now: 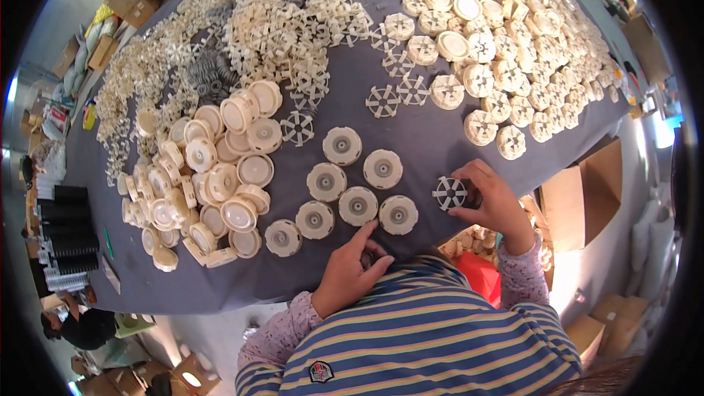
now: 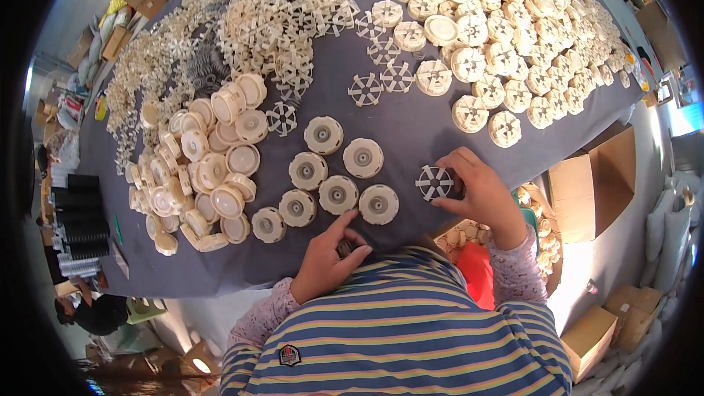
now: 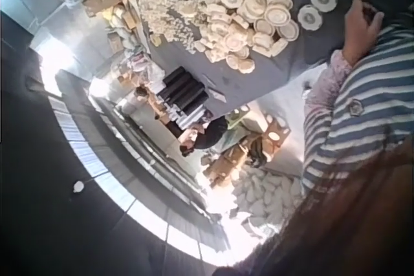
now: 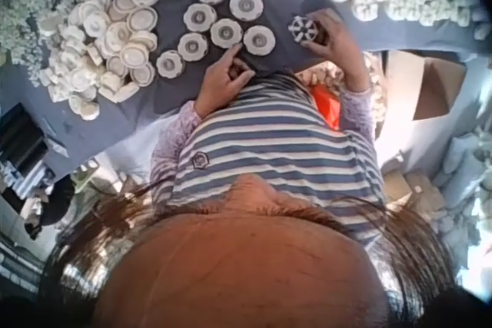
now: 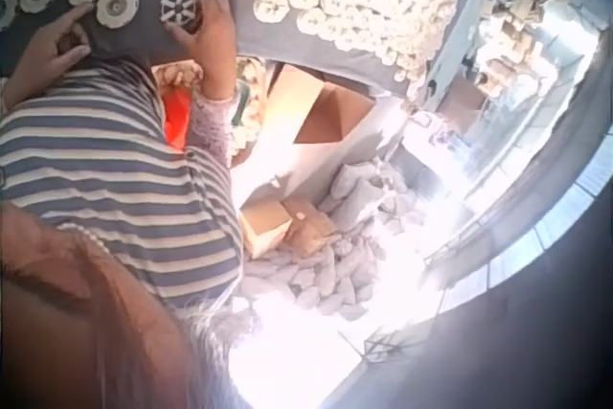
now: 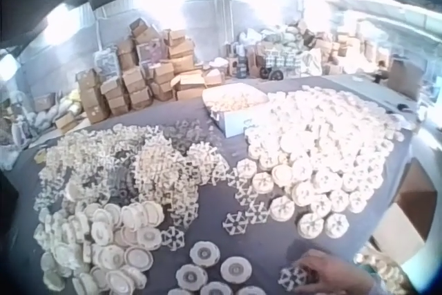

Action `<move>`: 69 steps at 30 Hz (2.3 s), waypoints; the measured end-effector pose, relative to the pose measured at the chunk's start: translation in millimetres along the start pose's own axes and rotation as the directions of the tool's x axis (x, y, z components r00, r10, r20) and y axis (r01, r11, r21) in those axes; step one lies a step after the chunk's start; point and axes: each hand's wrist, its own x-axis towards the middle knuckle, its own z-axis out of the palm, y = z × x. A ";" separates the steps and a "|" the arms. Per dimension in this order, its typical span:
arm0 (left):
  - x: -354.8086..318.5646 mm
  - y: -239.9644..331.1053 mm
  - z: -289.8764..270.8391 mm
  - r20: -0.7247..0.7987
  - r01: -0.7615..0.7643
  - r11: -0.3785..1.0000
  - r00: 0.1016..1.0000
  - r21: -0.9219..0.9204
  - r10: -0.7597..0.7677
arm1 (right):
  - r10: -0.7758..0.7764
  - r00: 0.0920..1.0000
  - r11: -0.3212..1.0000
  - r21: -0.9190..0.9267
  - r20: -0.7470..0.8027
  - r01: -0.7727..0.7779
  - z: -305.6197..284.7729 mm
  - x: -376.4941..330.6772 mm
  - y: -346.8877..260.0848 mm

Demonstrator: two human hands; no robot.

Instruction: The person scoops plastic parts from a box onto a table using a scoop, then assembles plastic mechanisms by hand by inserting springs and wheel-shaped caps into round base components.

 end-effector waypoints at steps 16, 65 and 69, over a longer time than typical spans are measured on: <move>42.1 7.4 27.3 0.002 -0.016 0.975 1.000 -0.222 0.017 | -0.313 0.948 0.949 0.045 0.063 0.311 21.0 20.3 -38.1; 13.1 4.0 -16.6 -0.330 -0.016 0.963 0.938 0.269 0.108 | -0.285 0.759 0.957 -0.215 -0.586 0.194 -22.3 104.1 6.9; 22.0 0.6 -9.0 -0.291 0.028 0.953 0.955 0.303 0.065 | -0.298 0.927 0.951 -0.147 -0.226 0.270 36.5 159.9 -26.8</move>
